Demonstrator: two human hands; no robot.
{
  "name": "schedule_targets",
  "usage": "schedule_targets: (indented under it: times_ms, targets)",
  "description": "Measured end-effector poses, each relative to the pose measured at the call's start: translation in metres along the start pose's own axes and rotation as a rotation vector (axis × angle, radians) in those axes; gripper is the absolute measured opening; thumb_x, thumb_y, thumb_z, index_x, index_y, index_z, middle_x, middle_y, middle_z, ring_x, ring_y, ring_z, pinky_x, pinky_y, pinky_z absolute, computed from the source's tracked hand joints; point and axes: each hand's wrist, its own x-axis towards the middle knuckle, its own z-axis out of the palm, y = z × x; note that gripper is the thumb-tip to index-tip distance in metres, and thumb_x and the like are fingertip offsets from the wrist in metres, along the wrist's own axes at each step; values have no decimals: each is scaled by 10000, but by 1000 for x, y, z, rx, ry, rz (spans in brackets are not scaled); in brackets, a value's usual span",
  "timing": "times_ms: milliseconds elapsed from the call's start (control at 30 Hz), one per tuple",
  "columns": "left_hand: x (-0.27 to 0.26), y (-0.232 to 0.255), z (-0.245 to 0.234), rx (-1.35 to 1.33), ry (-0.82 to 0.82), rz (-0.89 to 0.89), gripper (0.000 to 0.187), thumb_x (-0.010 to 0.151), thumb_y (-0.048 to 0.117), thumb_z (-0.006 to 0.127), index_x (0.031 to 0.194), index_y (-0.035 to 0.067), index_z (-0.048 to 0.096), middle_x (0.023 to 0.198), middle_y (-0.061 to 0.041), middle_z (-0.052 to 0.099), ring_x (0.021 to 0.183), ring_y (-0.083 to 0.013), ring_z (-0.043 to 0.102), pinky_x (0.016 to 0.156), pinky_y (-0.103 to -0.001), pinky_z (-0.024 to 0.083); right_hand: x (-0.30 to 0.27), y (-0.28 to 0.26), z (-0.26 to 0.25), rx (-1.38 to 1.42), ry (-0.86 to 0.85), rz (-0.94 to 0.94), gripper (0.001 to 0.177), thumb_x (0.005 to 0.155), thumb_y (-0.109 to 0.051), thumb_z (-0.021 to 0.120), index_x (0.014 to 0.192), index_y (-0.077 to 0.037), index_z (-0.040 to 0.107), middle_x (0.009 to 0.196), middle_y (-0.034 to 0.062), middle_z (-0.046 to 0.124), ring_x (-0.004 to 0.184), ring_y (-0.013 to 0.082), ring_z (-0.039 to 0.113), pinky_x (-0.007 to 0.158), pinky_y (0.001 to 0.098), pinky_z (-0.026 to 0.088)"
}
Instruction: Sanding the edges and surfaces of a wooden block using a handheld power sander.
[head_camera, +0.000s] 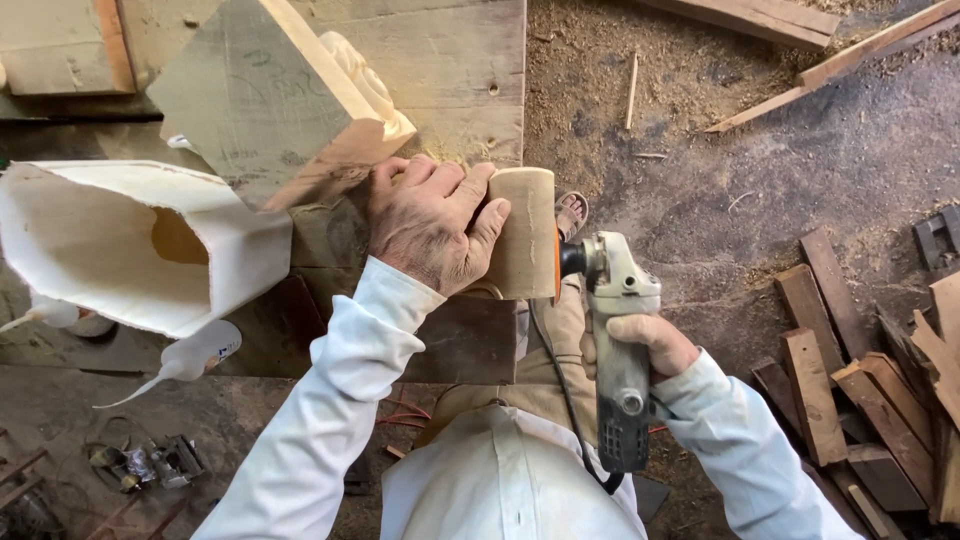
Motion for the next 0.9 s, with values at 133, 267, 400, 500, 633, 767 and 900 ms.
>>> schedule_targets:
  times_ms: [133, 267, 400, 500, 633, 767, 900]
  targets:
    - [-1, 0, 2, 11, 5, -5, 301, 944, 393, 643, 1070, 150, 767, 841, -33, 633, 871, -240, 643, 883, -450, 439, -11, 5, -2, 18, -79, -111, 275, 774, -161, 650, 869, 96, 623, 648, 326, 648, 575, 433, 731, 503, 545, 627]
    - [-2, -2, 5, 25, 13, -1, 302, 937, 397, 653, 1068, 151, 768, 839, -32, 641, 876, -240, 646, 880, -453, 438, -26, -1, 15, -8, -172, -212, 295, 750, -158, 673, 842, 120, 636, 641, 362, 640, 553, 479, 732, 442, 552, 622]
    - [-1, -1, 4, 34, 20, 0, 305, 937, 401, 648, 1068, 154, 770, 826, -30, 634, 864, -239, 644, 887, -449, 439, -28, 0, 14, -8, -183, -221, 283, 748, -128, 671, 851, 133, 636, 643, 371, 642, 572, 484, 737, 449, 541, 625]
    - [-2, -1, 4, 17, 13, -8, 301, 927, 394, 657, 1068, 153, 769, 830, -31, 635, 865, -242, 644, 887, -455, 438, -26, 0, 15, -2, -141, -212, 259, 765, -130, 657, 852, 110, 611, 650, 362, 648, 572, 459, 742, 476, 538, 630]
    - [0, -1, 3, 24, 10, 6, 303, 932, 395, 657, 1070, 150, 768, 831, -27, 637, 869, -235, 646, 892, -452, 438, -18, -11, 21, -30, -213, -220, 272, 778, -165, 655, 856, 95, 639, 631, 281, 627, 560, 370, 703, 456, 485, 607]
    - [-1, -2, 2, 15, -6, 20, 306, 941, 392, 644, 1093, 154, 760, 844, -22, 630, 862, -230, 646, 883, -446, 443, -6, -13, 17, -39, 22, -39, 273, 757, -155, 676, 910, 62, 614, 688, 280, 670, 590, 383, 702, 509, 545, 605]
    - [2, -2, -2, 34, -25, 36, 309, 952, 400, 628, 1103, 161, 753, 834, -9, 621, 846, -221, 639, 874, -443, 450, 21, -3, -2, 33, 145, 26, 307, 777, -120, 665, 1012, 58, 580, 804, 271, 681, 655, 387, 700, 597, 622, 591]
